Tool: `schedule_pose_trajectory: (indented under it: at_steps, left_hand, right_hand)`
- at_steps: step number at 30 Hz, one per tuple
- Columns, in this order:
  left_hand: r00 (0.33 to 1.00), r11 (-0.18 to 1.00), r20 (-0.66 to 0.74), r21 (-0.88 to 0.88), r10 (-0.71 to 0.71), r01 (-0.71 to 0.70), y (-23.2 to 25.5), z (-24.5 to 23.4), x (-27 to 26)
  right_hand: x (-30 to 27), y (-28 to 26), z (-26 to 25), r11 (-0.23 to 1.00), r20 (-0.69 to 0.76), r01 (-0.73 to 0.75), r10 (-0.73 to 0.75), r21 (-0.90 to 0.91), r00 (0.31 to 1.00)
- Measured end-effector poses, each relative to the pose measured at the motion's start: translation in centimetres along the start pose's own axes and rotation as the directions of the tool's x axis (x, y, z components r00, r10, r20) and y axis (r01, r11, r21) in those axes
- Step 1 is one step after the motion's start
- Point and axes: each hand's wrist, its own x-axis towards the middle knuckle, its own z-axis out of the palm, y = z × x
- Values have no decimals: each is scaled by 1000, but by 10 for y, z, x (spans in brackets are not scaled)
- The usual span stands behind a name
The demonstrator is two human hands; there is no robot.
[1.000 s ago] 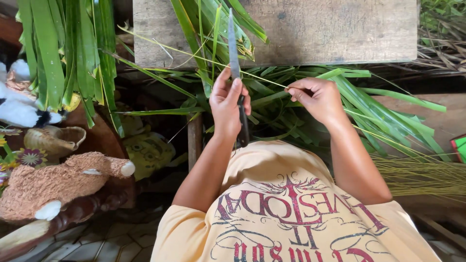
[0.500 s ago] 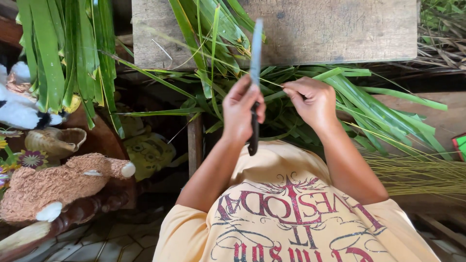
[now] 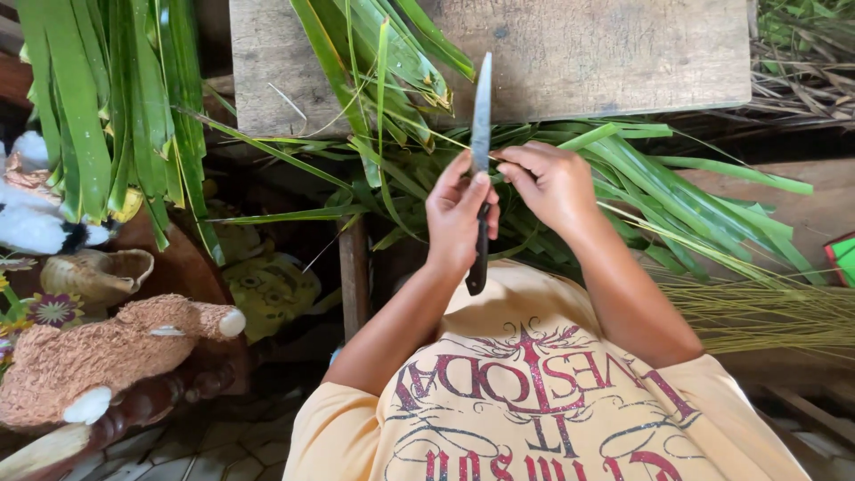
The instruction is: Stripping the central rib from long green leaves using a knife
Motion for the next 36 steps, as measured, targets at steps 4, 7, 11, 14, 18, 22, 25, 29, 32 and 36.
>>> schedule_pose_trajectory:
  at_steps: [4,7,11,14,18,22,25,29,32,36]
  left_hand:
    - [999,1000,-25,2,28,-28,13,-12,16]
    - [993,995,-70,-1,97,-97,33,-30,36]
    - [987,990,-71,0,143,-144,33,-29,40]
    - [991,992,-38,29,127,-126,17,-17,34]
    - [998,992,63,124,27,-34,-9,3,17]
    - [990,977,131,211,-51,23,-12,7,18]
    - [996,948,83,319,-20,-7,-7,5,28]
    - [983,915,165,403,-77,4,-12,6,28]
    - [973,883,184,467,-137,36,-20,4,27]
    - [949,799,196,595,-245,83,-22,13,22]
  right_hand:
    - [-7,10,-7,1000,-4,-15,15,25,1000]
    - [-19,19,-24,997,24,-62,61,51,998]
    - [-32,36,-32,989,55,-150,148,20,987]
    - [-28,32,-35,987,55,-162,161,12,985]
    - [-21,25,-27,989,16,-132,131,67,991]
    - [-26,35,-22,988,-58,-143,147,56,987]
    - [-35,44,-29,986,-19,-165,165,-17,986]
    - [-40,39,-38,983,-34,-166,164,-75,986]
    - [-50,41,-46,971,-11,-222,222,-93,975]
    - [-75,64,-60,900,120,-347,387,-264,914]
